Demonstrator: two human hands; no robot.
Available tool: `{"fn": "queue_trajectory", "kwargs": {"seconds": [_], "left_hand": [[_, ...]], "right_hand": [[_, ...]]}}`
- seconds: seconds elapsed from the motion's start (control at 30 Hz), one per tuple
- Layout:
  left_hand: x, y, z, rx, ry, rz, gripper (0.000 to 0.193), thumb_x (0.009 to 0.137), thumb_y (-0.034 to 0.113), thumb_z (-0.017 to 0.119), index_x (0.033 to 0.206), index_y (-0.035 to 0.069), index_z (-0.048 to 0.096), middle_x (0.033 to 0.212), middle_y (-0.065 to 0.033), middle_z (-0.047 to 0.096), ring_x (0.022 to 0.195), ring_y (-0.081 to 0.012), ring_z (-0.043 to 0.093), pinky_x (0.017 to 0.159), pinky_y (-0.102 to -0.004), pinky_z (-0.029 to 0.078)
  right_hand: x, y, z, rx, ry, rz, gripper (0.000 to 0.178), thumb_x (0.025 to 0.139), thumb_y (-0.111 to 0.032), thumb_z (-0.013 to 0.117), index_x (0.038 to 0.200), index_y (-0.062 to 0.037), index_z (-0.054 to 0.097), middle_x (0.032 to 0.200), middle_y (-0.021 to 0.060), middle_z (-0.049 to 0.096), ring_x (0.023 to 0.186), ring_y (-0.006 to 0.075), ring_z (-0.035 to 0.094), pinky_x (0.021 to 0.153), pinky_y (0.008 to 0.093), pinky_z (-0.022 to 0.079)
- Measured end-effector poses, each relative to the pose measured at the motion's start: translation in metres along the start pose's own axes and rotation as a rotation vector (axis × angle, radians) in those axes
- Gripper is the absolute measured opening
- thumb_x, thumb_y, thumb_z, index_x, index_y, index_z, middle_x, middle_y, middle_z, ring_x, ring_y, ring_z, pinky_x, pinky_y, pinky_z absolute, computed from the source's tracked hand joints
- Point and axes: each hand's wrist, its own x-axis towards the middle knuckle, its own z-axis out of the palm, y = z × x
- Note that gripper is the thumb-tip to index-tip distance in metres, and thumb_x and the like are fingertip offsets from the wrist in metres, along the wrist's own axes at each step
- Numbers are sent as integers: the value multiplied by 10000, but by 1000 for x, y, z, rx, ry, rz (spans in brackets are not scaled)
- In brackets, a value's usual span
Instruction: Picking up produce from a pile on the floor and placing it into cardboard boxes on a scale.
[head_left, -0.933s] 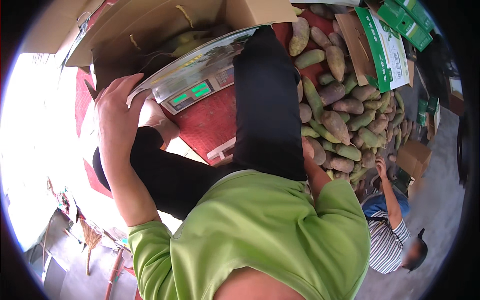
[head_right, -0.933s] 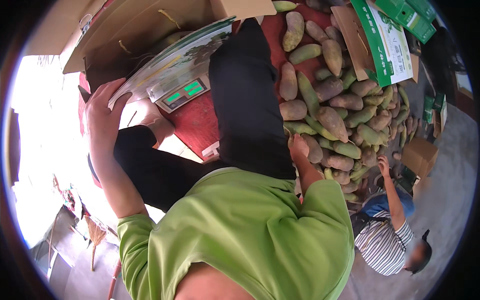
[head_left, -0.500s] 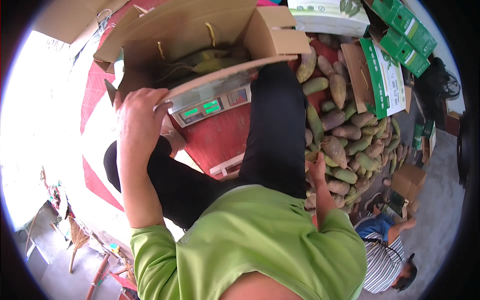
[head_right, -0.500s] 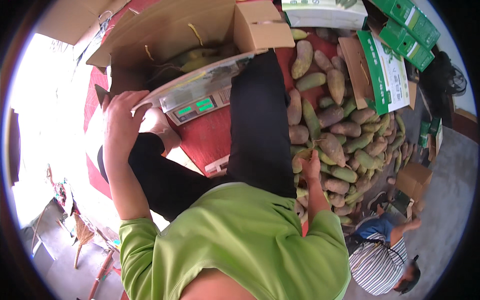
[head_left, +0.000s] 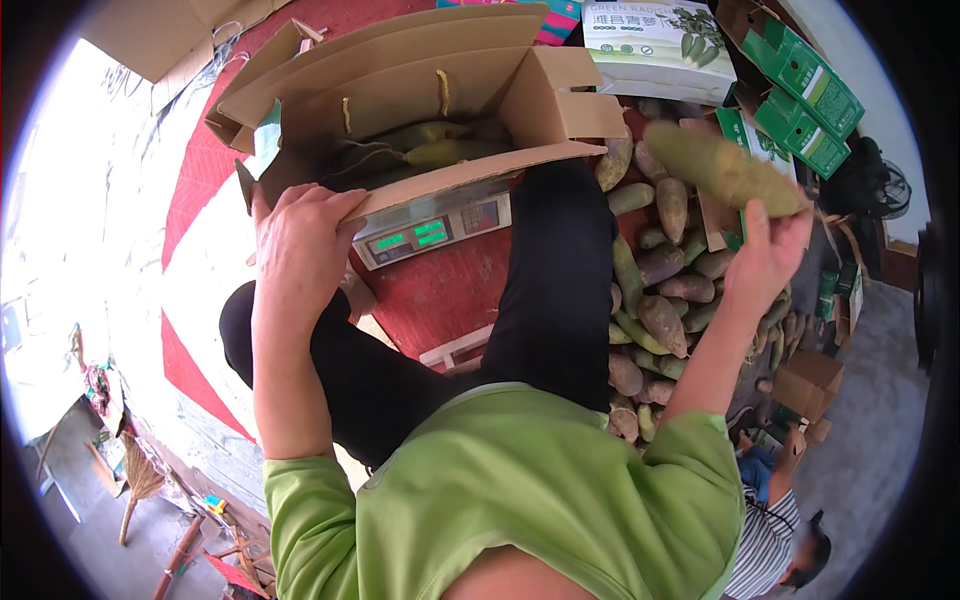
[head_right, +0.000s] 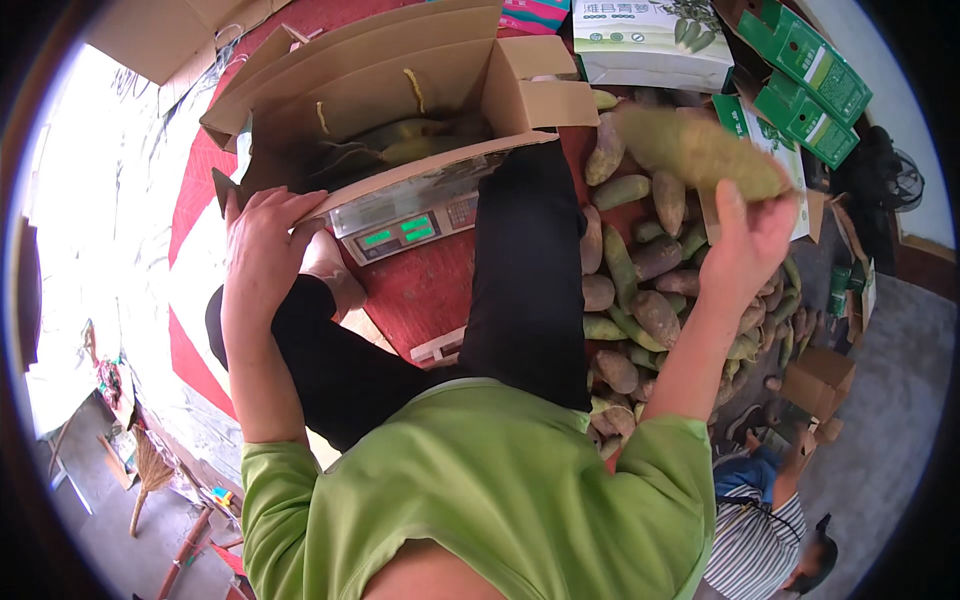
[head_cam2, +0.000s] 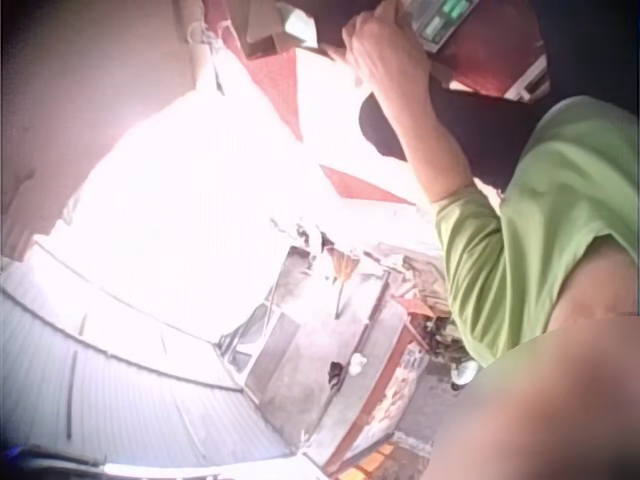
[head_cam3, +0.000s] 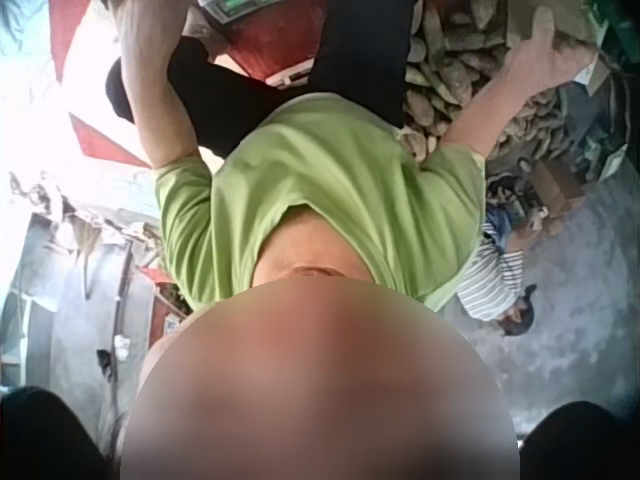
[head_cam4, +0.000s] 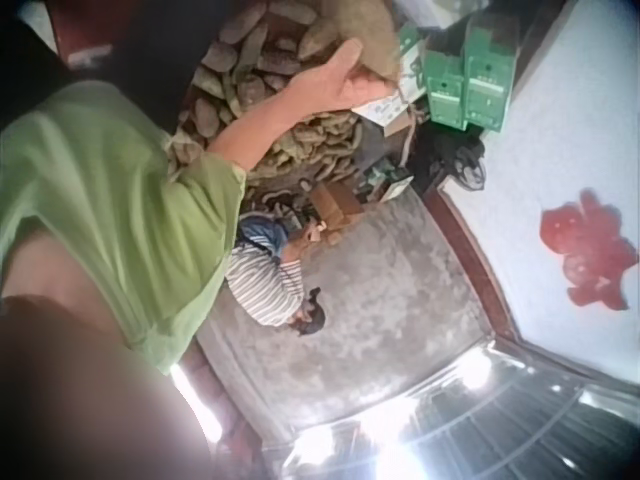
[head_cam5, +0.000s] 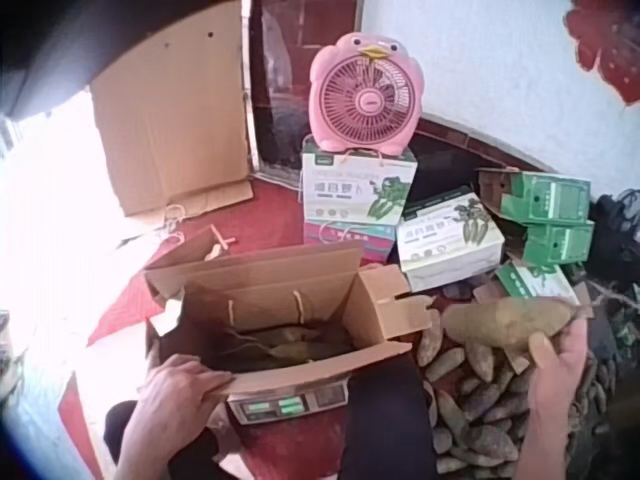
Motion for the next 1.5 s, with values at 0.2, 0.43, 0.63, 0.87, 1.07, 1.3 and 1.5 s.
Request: {"fn": "queue_trajectory", "kwargs": {"seconds": [0.2,0.43,0.63,0.87,1.07,1.3,1.5], "left_hand": [[0,0,2,-3,7,-8,221,815,151,614,1017,115,697,859,-69,641,997,-276,567,1059,-545,263],[-2,-1,-1,-11,-54,-28,224,824,155,607,1028,120,693,869,-65,641,988,-272,569,1062,-540,273],[4,-8,0,24,-60,3,241,821,145,589,1038,119,689,910,-74,647,975,-285,576,1026,-477,317],[9,-2,2,-67,-95,-13,256,827,128,599,1063,54,666,973,-130,650,924,-317,597,910,-388,419],[5,-2,5,-112,-50,-35,281,853,132,607,1125,70,638,1033,-129,643,931,-324,610,830,-350,467],[11,0,10,-153,-20,-112,354,831,154,661,1181,102,639,1056,-96,663,961,-221,634,866,-321,467],[13,7,13,-141,45,-81,363,820,164,694,1176,106,650,1038,-94,677,956,-203,635,871,-318,470]], "right_hand": [[24,-33,92,304,-218,-114,449,835,60,598,1256,55,441,1221,158,538,1135,209,511,1015,347,381],[28,-28,174,57,-573,-178,511,800,2,657,1259,24,433,1009,93,581,909,129,577,782,269,487],[34,-5,186,-510,-721,-695,414,790,-47,594,1195,-10,519,1124,179,572,1100,361,510,927,406,423],[18,43,69,-568,-564,-285,352,820,-34,610,1169,-17,567,1073,133,630,948,264,608,861,340,480],[-77,127,-64,-714,-444,256,250,840,-70,587,1087,-60,628,963,131,670,912,263,647,791,352,505],[-263,230,-202,-1181,-877,407,256,796,-154,595,1028,-65,656,960,141,679,826,295,672,738,385,530],[-287,209,-234,-655,105,1501,339,835,-86,615,1173,-106,584,940,61,658,740,181,654,576,352,488]]}}
